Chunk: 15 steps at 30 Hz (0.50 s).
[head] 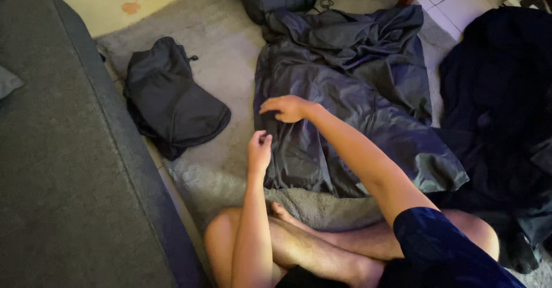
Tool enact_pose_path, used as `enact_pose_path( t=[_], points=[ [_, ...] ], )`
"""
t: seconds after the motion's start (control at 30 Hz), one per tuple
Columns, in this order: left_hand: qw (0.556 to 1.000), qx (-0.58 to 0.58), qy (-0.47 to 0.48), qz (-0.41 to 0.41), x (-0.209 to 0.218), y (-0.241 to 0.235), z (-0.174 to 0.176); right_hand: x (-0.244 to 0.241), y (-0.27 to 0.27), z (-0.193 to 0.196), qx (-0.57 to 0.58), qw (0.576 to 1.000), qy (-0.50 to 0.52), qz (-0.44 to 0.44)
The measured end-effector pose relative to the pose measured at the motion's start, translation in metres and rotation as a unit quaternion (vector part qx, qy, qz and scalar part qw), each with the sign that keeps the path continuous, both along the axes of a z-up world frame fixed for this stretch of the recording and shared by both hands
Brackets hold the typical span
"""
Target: The person sits cross-legged on the floor and folds a large, dark-colored piece of fabric. They smooth the material, fold it into a long strip, and then roll it tightly into a compact bundle.
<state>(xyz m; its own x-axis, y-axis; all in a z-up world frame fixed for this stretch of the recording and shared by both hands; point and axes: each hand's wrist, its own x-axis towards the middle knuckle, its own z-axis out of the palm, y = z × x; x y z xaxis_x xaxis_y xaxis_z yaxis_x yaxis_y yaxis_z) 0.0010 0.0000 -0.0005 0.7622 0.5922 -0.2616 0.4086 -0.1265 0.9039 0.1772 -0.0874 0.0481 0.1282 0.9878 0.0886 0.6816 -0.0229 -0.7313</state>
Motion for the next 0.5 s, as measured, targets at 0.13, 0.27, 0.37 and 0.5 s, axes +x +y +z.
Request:
enact_pose_path(
  t=[0.13,0.27,0.37,0.5],
  points=[
    [0.999,0.029,0.014,-0.003,-0.006,-0.007,0.015,0.001,0.003,-0.015,-0.124,0.987,-0.105,-0.007],
    [0.977,0.139,0.13,-0.096,-0.019,-0.004,0.019,0.014,0.011,-0.021,-0.133,0.966,-0.198,-0.101],
    [0.94,0.177,0.21,-0.203,-0.032,0.014,0.018,0.028,0.015,-0.018,-0.097,0.943,-0.276,-0.158],
    [0.911,0.221,0.176,-0.302,-0.044,0.011,0.018,0.029,0.018,-0.026,-0.119,0.907,-0.317,-0.25]
  ],
)
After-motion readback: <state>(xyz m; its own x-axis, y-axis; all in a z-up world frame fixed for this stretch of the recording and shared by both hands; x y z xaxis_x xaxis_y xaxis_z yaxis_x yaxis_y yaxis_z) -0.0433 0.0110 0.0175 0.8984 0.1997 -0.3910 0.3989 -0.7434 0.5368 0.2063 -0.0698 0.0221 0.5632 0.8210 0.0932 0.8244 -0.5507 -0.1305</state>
